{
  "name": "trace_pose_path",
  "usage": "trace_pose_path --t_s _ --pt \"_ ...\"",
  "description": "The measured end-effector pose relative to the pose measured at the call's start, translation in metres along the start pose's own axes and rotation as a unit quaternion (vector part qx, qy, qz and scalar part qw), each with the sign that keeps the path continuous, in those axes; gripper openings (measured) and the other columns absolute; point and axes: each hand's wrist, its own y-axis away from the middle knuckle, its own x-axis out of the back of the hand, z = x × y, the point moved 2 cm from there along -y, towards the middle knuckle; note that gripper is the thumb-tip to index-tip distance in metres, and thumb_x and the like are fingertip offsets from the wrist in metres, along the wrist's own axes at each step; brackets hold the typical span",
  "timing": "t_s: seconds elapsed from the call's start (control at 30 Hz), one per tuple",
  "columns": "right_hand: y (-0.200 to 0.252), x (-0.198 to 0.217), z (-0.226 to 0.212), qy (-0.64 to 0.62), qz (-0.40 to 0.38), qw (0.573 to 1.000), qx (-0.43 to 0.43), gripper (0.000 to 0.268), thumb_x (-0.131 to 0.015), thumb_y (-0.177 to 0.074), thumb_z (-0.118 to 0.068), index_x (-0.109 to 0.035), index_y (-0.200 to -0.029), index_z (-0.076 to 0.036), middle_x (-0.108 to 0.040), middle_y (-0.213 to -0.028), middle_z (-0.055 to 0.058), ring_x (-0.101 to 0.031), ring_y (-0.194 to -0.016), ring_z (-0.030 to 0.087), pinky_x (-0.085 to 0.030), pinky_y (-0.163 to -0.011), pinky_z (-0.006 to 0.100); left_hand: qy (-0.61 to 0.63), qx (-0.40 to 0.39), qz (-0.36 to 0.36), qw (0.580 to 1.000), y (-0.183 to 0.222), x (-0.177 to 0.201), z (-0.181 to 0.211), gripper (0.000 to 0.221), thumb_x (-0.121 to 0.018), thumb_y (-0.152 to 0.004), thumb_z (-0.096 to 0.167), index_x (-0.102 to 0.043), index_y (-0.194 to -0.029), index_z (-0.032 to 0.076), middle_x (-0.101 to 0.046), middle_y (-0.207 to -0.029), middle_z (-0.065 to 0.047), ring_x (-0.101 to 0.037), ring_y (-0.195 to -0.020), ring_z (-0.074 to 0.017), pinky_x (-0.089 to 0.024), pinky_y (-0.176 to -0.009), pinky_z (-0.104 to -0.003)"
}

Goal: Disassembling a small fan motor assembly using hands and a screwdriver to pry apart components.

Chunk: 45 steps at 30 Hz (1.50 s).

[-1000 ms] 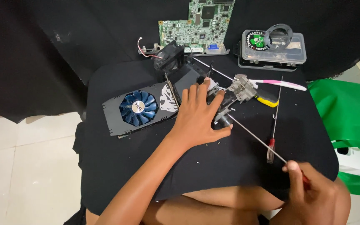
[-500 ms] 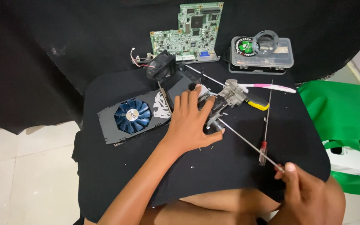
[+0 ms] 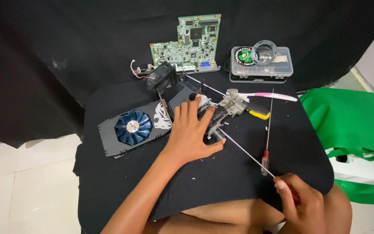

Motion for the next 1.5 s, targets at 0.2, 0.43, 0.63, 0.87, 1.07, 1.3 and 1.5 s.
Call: trace_pose_path --t_s 0.2,0.43,0.63,0.87,1.07,1.3,1.5 --pt "0.006 -0.012 -0.006 -0.05 0.022 0.997 -0.046 0.049 -0.042 -0.108 -0.026 -0.067 -0.073 -0.001 -0.071 -0.064 0.006 -0.071 -0.064 0.013 -0.051 -0.064 0.029 0.002 -0.001 -0.002 1.0 -0.001 -0.003 -0.002 0.082 -0.068 -0.083 0.068 -0.059 -0.135 0.005 -0.048 -0.138 -0.03 -0.05 -0.111 -0.0433 -0.041 -0.09 -0.053" --pt "0.007 -0.025 0.024 -0.039 -0.105 0.994 0.006 0.028 -0.066 -0.091 -0.031 -0.055 -0.109 -0.012 -0.075 -0.103 0.0 -0.078 -0.083 0.019 -0.054 -0.081 0.032 -0.008 -0.007 -0.002 1.0 0.003 -0.001 -0.001 0.082 -0.067 -0.082 0.068 -0.06 -0.134 0.005 -0.047 -0.138 -0.029 -0.049 -0.111 -0.0428 -0.042 -0.092 -0.055" --pt "-0.001 -0.001 -0.041 -0.072 0.129 0.976 0.162 0.01 -0.073 -0.09 -0.007 -0.073 -0.098 -0.001 -0.073 -0.095 0.01 -0.069 -0.08 0.016 -0.051 -0.073 0.023 0.032 0.009 -0.013 0.999 0.001 0.0 0.0 0.081 -0.066 -0.084 0.066 -0.057 -0.137 0.006 -0.046 -0.142 -0.029 -0.048 -0.116 -0.0436 -0.039 -0.095 -0.055" --pt "0.011 -0.033 -0.002 -0.004 0.152 0.988 0.015 0.013 -0.062 -0.105 -0.019 -0.074 -0.103 -0.014 -0.068 -0.073 -0.002 -0.056 -0.054 0.009 -0.043 -0.06 0.027 0.021 0.005 -0.007 1.0 0.0 -0.002 -0.002 0.081 -0.064 -0.085 0.068 -0.057 -0.137 0.005 -0.046 -0.14 -0.029 -0.048 -0.114 -0.0437 -0.04 -0.092 -0.056" --pt "0.007 -0.01 0.011 -0.024 0.025 0.994 -0.107 0.034 -0.073 -0.087 -0.026 -0.064 -0.117 -0.012 -0.079 -0.092 0.005 -0.075 -0.074 0.018 -0.055 -0.074 0.03 0.016 0.0 0.007 1.0 0.001 -0.001 -0.002 0.083 -0.067 -0.083 0.068 -0.059 -0.135 0.005 -0.048 -0.138 -0.029 -0.05 -0.112 -0.0426 -0.041 -0.091 -0.053" --pt "0.006 0.002 -0.004 0.072 0.098 0.992 0.015 0.007 -0.069 -0.099 -0.025 -0.074 -0.104 -0.022 -0.075 -0.09 -0.005 -0.07 -0.076 0.011 -0.05 -0.074 0.028 0.007 -0.002 -0.011 1.0 0.0 -0.001 -0.001 0.083 -0.065 -0.083 0.069 -0.058 -0.135 0.005 -0.048 -0.14 -0.031 -0.049 -0.112 -0.0436 -0.041 -0.091 -0.053" --pt "-0.006 -0.001 0.012 0.02 0.011 0.997 -0.068 0.042 -0.048 -0.107 -0.034 -0.079 -0.088 -0.014 -0.08 -0.078 -0.001 -0.074 -0.074 0.012 -0.049 -0.072 0.029 0.044 0.008 0.001 0.999 0.0 -0.003 -0.003 0.077 -0.07 -0.079 0.065 -0.06 -0.128 0.006 -0.048 -0.138 -0.029 -0.048 -0.111 -0.0431 -0.04 -0.091 -0.054"
